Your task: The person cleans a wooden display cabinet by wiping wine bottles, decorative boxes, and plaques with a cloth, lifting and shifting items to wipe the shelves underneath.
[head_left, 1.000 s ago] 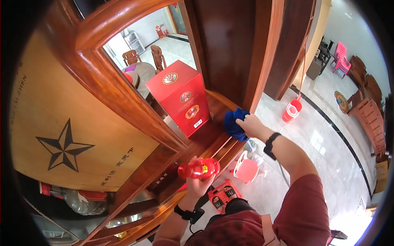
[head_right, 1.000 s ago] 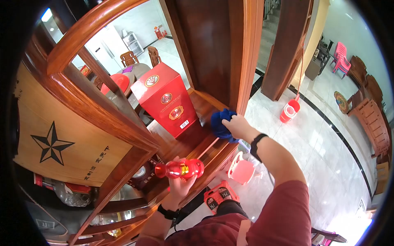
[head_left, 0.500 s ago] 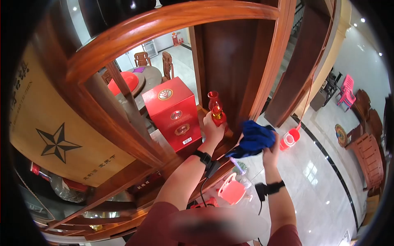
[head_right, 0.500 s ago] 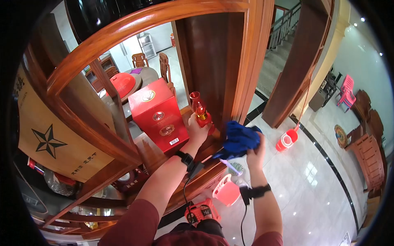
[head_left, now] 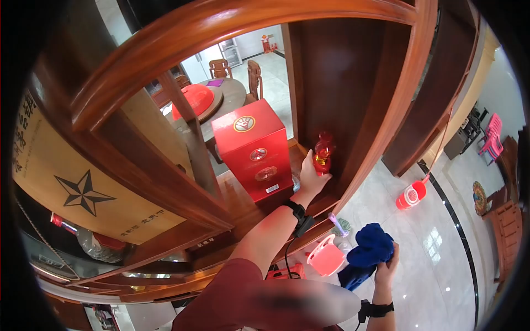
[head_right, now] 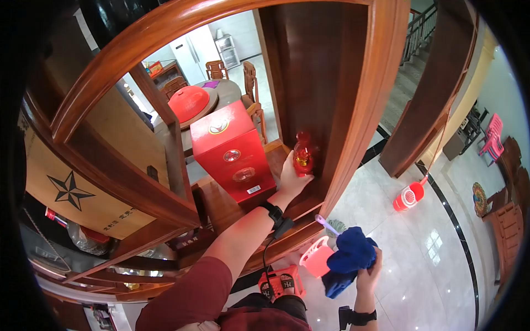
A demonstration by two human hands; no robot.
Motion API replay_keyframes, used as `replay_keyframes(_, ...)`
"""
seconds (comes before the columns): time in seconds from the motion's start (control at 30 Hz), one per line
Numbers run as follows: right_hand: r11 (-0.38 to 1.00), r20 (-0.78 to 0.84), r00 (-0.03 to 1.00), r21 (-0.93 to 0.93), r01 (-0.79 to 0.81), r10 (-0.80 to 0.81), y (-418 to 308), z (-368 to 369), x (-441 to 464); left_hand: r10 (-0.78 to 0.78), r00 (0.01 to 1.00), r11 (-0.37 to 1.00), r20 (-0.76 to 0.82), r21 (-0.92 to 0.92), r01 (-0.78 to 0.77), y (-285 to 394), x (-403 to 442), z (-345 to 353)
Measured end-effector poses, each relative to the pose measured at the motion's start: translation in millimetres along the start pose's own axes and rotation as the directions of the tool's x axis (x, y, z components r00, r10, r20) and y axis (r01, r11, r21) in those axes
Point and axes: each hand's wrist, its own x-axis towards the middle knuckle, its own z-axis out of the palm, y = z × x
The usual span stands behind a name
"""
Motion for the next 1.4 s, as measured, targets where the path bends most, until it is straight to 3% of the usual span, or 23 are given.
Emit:
replay_keyframes(0.07, 1.000, 0.078, 0.997, -0.004, -0.006, 0.007, -5.8, 20.4, 3.2, 0.006, 1.000, 0.994, -0.024, 0.111, -0.003, 22.0, -13.6, -13.4)
replay_keyframes(0.1, 1.000, 0.092, 0.996, 0.000, -0.009, 0.009, -14.7, 33.5, 10.5, 0.027, 0.998, 0.997, -0.053, 0.077, -0.023, 30.9, -22.8, -21.6)
replay_keyframes(0.17, 0.986, 0.255, 0.958, 0.134, 0.102, -0.133, -32.4, 61.8, 31.5, 0.217, 0.975, 0.975, -0.047, -0.031, -0.219, 26.4, -47.8, -38.4)
replay_keyframes(0.23, 0.928, 0.383, 0.867, 0.311, 0.205, -0.320, -54.7, 88.4, 61.8, 0.161, 0.985, 0.987, 0.056, -0.012, -0.160, 53.8, -88.0, -93.3)
replay_keyframes(0.3, 0.904, 0.355, 0.857, 0.346, 0.251, -0.374, -93.5, 128.4, 93.6, 0.414, 0.854, 0.901, -0.314, 0.279, -0.334, 53.7, -114.4, -128.6)
replay_keyframes(0.37, 0.778, 0.359, 0.776, 0.574, 0.254, -0.518, -162.7, 191.9, 124.8, 0.340, 0.839, 0.934, -0.425, 0.255, -0.250, 56.9, -108.4, -167.1)
replay_keyframes(0.4, 0.754, 0.359, 0.723, 0.566, 0.334, -0.590, -184.4, 220.1, 147.4, 0.138, 0.915, 0.983, -0.380, 0.165, -0.080, 61.8, -105.6, -179.9)
replay_keyframes(0.47, 0.699, 0.384, 0.612, 0.572, 0.430, -0.691, -219.7, 276.7, 189.0, -0.105, 0.929, 0.994, -0.355, -0.009, 0.109, 42.7, -91.4, -195.0)
replay_keyframes(0.53, 0.647, 0.438, 0.528, 0.181, 0.741, -0.728, -229.6, 325.6, 237.0, -0.390, 0.893, 0.919, -0.225, -0.161, 0.361, 31.8, -65.6, -211.8)
replay_keyframes(0.57, 0.479, 0.544, 0.431, -0.060, 0.876, -0.720, -231.9, 340.5, 253.8, -0.382, 0.896, 0.922, -0.225, -0.151, 0.355, 25.0, -48.6, -214.2)
replay_keyframes(0.6, 0.416, 0.669, 0.451, -0.227, 0.881, -0.590, -206.4, 364.7, 279.9, -0.198, 0.948, 0.945, -0.251, -0.306, 0.117, 19.3, -31.7, -213.3)
replay_keyframes(0.63, 0.327, 0.776, 0.547, -0.452, 0.830, -0.313, -192.8, 377.4, 279.6, -0.016, 0.952, 0.888, -0.304, -0.443, -0.127, 11.4, -22.8, -213.5)
replay_keyframes(0.7, 0.391, 0.761, 0.600, -0.489, 0.780, -0.245, -189.2, 394.1, 266.2, 0.021, 0.970, 0.934, -0.243, -0.342, -0.105, -2.8, -15.3, -216.7)
replay_keyframes(0.77, 0.197, 0.780, 0.523, -0.485, 0.852, -0.343, -198.5, 392.2, 249.6, 0.055, 0.991, 0.988, -0.124, -0.134, -0.072, -15.3, -11.7, -216.5)
replay_keyframes(0.8, 0.162, 0.787, 0.523, -0.499, 0.852, -0.326, -201.7, 391.3, 243.9, 0.047, 0.992, 0.989, -0.118, -0.132, -0.062, -21.1, -14.1, -216.8)
replay_keyframes(0.83, 0.166, 0.788, 0.525, -0.499, 0.850, -0.321, -203.1, 391.7, 240.7, 0.051, 0.992, 0.991, -0.114, -0.118, -0.064, -26.5, -13.9, -216.6)
replay_keyframes(0.9, 0.105, 0.846, 0.397, -0.386, 0.917, -0.357, -204.7, 392.9, 237.0, 0.066, 0.992, 0.993, -0.103, -0.087, -0.075, -31.6, -11.8, -216.8)
replay_keyframes(1.03, 0.207, 0.843, 0.256, -0.176, 0.962, -0.473, -194.3, 402.8, 214.8, 0.077, 0.993, 0.997, -0.093, 0.029, -0.074, -27.1, -13.1, -223.5)
replay_keyframes(1.17, 0.298, 0.804, 0.135, 0.054, 0.953, -0.580, -192.3, 385.9, 182.5, 0.108, 0.988, 0.985, -0.107, 0.145, -0.092, -42.8, -7.5, -225.0)
replay_keyframes(1.2, 0.236, 0.721, 0.092, 0.101, 0.966, -0.687, -190.2, 384.5, 178.5, 0.127, 0.984, 0.975, -0.121, 0.197, -0.102, -45.8, -7.7, -226.0)
replay_keyframes(1.37, 0.201, 0.732, 0.062, 0.103, 0.974, -0.679, -190.6, 357.5, 164.7, 0.193, 0.959, 0.979, -0.206, 0.108, -0.174, -43.1, -11.2, -223.7)
replay_keyframes(1.4, 0.251, 0.755, 0.086, 0.106, 0.962, -0.650, -194.1, 350.9, 163.4, 0.217, 0.948, 0.976, -0.234, 0.069, -0.207, -40.5, -9.4, -222.4)
